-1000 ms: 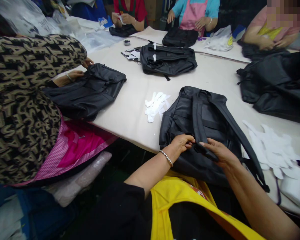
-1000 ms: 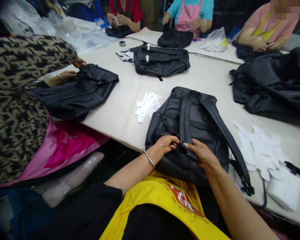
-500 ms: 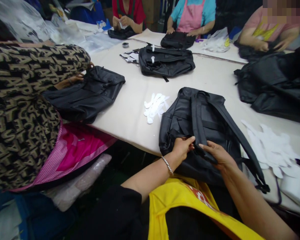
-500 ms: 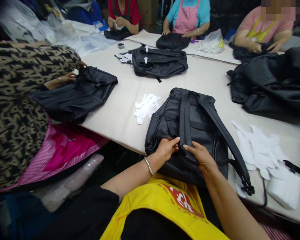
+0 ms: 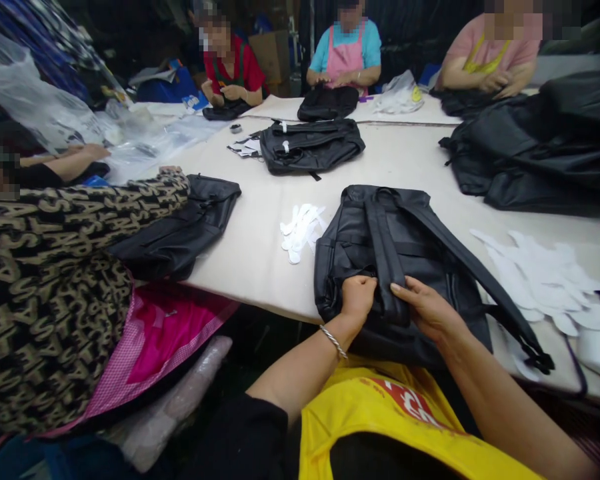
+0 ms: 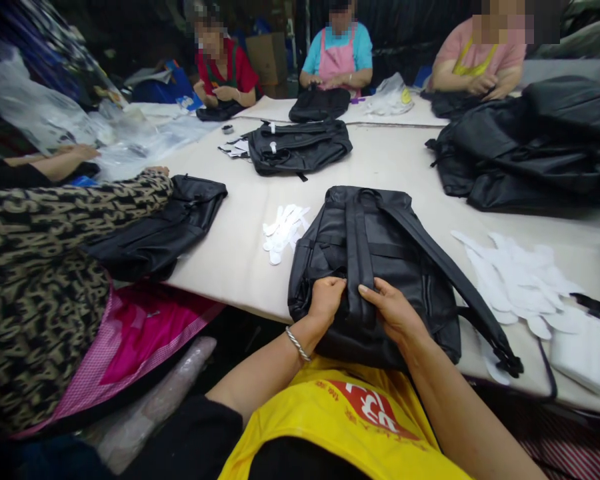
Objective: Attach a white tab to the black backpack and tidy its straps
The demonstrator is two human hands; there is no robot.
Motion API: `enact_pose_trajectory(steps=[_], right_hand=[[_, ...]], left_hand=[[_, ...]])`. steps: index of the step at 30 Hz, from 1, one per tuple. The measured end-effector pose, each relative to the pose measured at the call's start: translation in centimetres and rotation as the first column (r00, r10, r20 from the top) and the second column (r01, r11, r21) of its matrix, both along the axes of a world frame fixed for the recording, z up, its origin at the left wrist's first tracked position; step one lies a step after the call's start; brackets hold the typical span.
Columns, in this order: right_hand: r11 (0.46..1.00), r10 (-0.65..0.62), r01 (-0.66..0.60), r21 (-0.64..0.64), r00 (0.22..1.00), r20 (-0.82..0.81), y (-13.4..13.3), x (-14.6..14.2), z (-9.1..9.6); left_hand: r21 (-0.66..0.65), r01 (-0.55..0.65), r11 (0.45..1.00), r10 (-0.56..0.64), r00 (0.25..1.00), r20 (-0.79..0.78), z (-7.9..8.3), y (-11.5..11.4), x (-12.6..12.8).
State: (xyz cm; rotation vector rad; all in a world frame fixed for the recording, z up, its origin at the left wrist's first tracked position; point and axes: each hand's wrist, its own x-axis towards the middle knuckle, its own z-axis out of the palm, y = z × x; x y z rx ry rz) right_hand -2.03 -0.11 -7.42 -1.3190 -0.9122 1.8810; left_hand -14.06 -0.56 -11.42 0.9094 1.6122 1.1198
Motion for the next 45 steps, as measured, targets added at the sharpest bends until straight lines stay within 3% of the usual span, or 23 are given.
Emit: enact_pose_trajectory(steps=[6,10,16,18,20,22,24,26,28,30,33,36,41,45], right_hand=[[0.993,0.066,-0.074,0.090,0.995,0.080,0.1,-0.1,-0.6],[0.957,0.062,-0.124,0.263,0.970,0.234,0.4,-0.3,-1.6],[0.863,-0.132,-0.160,0.479,0.844,0.520,0.6,-1.6,-2.1],[0.840,-0.229,-0.163,0.518,0.758,0.610,0.4,-2.3,-2.2],[0.820,-0.317,-0.147,0.554,0.689,0.652,0.0,-3.0,-2.1],[0.818,-0.324,-0.123,0.562,0.708,0.627,-0.7,-3.5,-1.8],[0.842,-0.199,-0.120,0.525,0.836,0.511,-1.5,-3.6,-1.2],[0.888,-0.014,-0.110,0.447,0.964,0.265,-2.1,-3.0,-0.5],[0.945,0.050,-0.047,0.322,0.999,-0.002,-2.5,-1.9,0.0],[0.979,-0.006,0.031,0.201,0.992,-0.126,-2.5,-0.7,0.0],[0.986,-0.043,0.056,0.157,0.995,-0.088,-2.2,0.7,-0.6],[0.988,0.028,-0.017,0.153,0.997,-0.065,-2.1,1.0,-1.3],[0.986,0.098,-0.084,0.144,0.990,-0.098,-2.2,0.3,-1.9],[0.976,0.114,-0.104,0.190,0.993,-0.040,-1.8,0.4,-2.4]], left_hand=[[0.019,-0.051,0.998,0.051,0.998,0.030,0.8,1.6,-0.3],[-0.010,-0.082,0.997,0.082,0.965,0.249,0.9,1.5,-0.6],[0.064,-0.074,0.995,0.020,0.792,0.611,2.1,0.3,-0.9],[0.083,-0.048,0.995,-0.015,0.777,0.630,2.8,-0.1,-0.7],[0.058,-0.014,0.998,-0.022,0.812,0.583,3.3,-0.3,-0.7],[0.001,-0.012,1.000,0.010,0.857,0.516,3.3,-0.2,-1.1],[-0.077,-0.001,0.997,0.038,0.874,0.484,3.1,0.2,-1.9],[-0.153,0.044,0.987,0.039,0.865,0.500,3.0,0.6,-3.1],[-0.234,0.117,0.965,0.031,0.837,0.546,3.3,0.9,-4.3],[-0.292,0.173,0.940,0.041,0.798,0.602,3.8,1.1,-5.1],[-0.321,0.199,0.926,0.081,0.726,0.683,4.8,1.4,-5.6],[-0.337,0.190,0.922,0.119,0.690,0.714,5.5,1.7,-5.4],[-0.370,0.155,0.916,0.149,0.725,0.672,5.1,1.7,-5.4],[-0.391,0.146,0.909,0.124,0.799,0.588,4.1,1.5,-5.6]])
